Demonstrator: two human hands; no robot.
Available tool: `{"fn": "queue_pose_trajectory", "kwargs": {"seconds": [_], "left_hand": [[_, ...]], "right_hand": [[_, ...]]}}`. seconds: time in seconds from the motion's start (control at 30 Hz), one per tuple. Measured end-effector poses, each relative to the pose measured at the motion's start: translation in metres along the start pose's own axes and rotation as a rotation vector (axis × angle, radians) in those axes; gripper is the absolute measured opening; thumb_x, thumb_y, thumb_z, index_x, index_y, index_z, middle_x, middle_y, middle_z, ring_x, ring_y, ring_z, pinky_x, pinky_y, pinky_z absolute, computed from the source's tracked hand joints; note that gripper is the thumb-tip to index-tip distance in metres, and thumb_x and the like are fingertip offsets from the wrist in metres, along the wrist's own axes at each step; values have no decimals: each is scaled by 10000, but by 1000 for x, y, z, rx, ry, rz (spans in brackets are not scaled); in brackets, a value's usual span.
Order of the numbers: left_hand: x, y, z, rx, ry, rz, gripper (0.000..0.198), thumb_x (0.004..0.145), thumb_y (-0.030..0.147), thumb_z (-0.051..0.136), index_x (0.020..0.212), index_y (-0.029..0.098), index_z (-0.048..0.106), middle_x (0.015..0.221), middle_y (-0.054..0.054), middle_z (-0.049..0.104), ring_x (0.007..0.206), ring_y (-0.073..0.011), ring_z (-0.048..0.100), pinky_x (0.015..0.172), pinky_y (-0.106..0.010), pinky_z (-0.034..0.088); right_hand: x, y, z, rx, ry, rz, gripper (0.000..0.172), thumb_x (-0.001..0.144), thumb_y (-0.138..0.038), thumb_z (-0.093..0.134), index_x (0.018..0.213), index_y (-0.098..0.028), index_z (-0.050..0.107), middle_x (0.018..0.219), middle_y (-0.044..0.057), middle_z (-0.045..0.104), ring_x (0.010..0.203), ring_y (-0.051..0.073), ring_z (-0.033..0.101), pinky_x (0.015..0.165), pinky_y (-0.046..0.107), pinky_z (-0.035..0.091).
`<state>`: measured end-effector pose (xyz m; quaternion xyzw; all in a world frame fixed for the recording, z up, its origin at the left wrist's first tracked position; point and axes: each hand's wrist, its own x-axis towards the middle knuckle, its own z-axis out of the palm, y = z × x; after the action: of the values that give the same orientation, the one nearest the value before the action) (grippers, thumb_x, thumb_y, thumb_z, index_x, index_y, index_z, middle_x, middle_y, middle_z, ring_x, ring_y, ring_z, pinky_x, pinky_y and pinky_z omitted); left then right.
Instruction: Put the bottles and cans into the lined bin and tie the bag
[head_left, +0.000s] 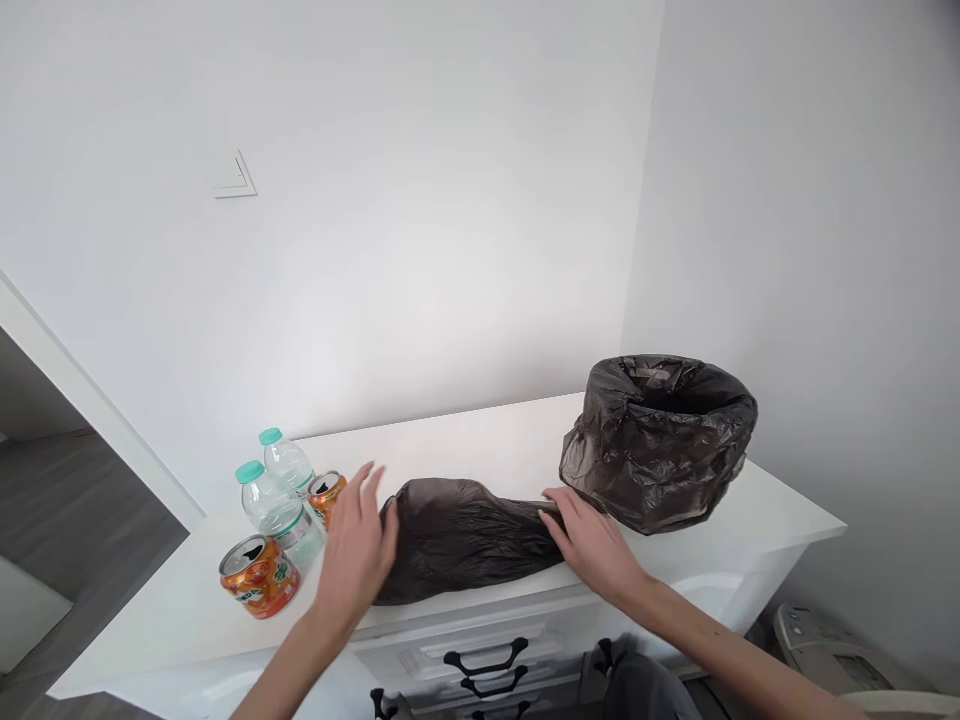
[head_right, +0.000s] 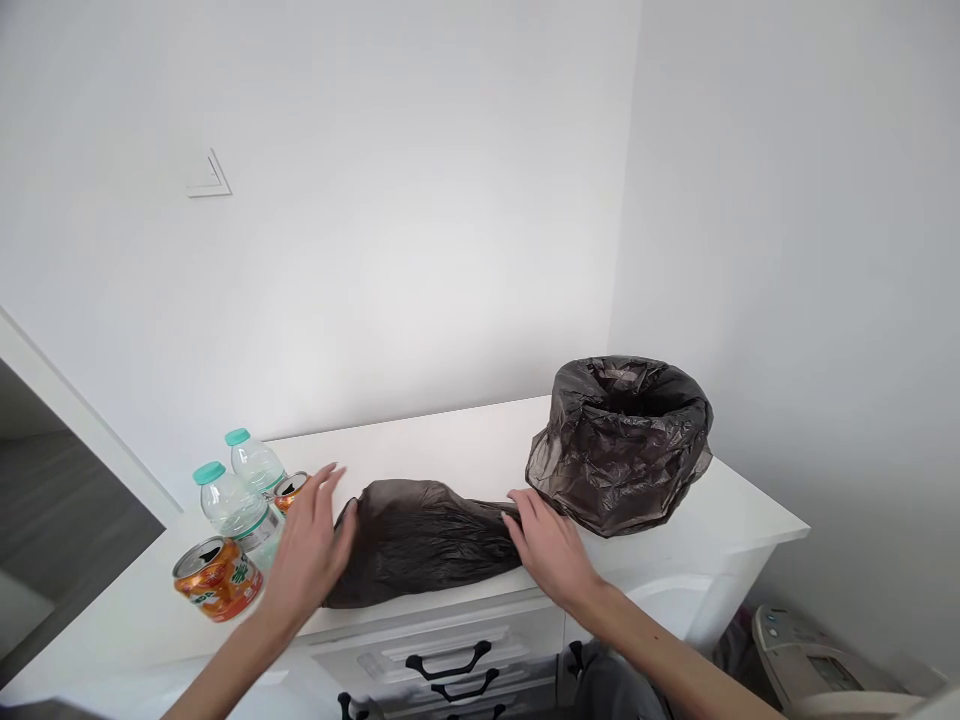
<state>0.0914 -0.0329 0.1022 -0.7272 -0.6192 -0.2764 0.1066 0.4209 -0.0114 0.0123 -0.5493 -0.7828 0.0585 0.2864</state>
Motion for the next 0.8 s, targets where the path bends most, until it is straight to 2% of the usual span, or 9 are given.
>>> {"fn": "queue_pose_trajectory", "kwargs": {"seconds": [0.07,0.17,0.23,0.3,0.43,0.57,0.63,0.7,0.8], "left_hand": [[-8,24,10,10,-27,249,485,1030,336,362,1498,227,430,1623,-123,414,1544,-305,310,1255,-537,285],[-13,53,39,-31,-224,500,501,1053,316,358,1550,267,399,1667,-51,377,1571,-275,263,1283,-522,262],[-10,61,63,-45,-296,517,533,1062,368,359,1581,245,363,1676,-66,361,1576,-282,251,1291,-539,242],[-6,59,86,-40,-374,446,576,1059,463,356,1587,235,367,1666,-87,378,1570,-302,265,1290,-570,214],[-6,30,112,-10,-499,291,648,1041,584,300,1570,229,419,1660,-119,378,1548,-356,305,1244,-634,249],[-15,-21,112,4,-485,176,628,1062,540,246,1626,265,279,1707,-97,269,1584,-311,215,1193,-583,359],[-17,-45,106,42,-438,203,611,1063,522,280,1620,271,294,1697,-85,303,1574,-273,257,1223,-533,337],[-20,-62,98,96,-337,275,573,1058,490,339,1576,253,401,1648,-89,409,1524,-270,377,1237,-517,334],[-29,-62,85,123,-172,324,461,1048,401,403,1456,249,556,1535,-77,566,1420,-266,524,1223,-505,386]], "right_hand": [[-5,-12,2,-5,71,-153,447,1083,-396,321,1464,-221,473,1490,144,550,1363,300,539,1067,464,491],[-5,-23,9,-20,38,-330,494,1088,-338,315,1567,-229,374,1608,112,434,1496,267,389,1223,481,356],[2,-22,18,-41,3,-356,511,1094,-321,295,1594,-221,338,1644,108,386,1531,260,332,1242,491,334],[13,-15,28,-74,-31,-342,514,1098,-340,288,1592,-212,353,1656,120,366,1545,273,305,1245,520,320],[31,10,44,-115,-148,-227,529,1103,-416,268,1564,-212,427,1650,137,375,1542,299,309,1249,552,270],[34,25,46,-55,-258,-127,574,1095,-494,246,1572,-229,424,1670,116,340,1560,291,265,1258,521,237],[31,25,40,-14,-252,-116,555,1086,-473,287,1541,-206,461,1640,135,385,1539,294,306,1241,496,273],[25,23,31,23,-236,-44,520,1067,-430,340,1491,-172,496,1543,179,481,1432,306,458,1151,454,397],[12,16,12,51,-277,106,465,1025,-373,417,1420,-145,510,1350,210,589,1208,318,611,940,401,505]]}}
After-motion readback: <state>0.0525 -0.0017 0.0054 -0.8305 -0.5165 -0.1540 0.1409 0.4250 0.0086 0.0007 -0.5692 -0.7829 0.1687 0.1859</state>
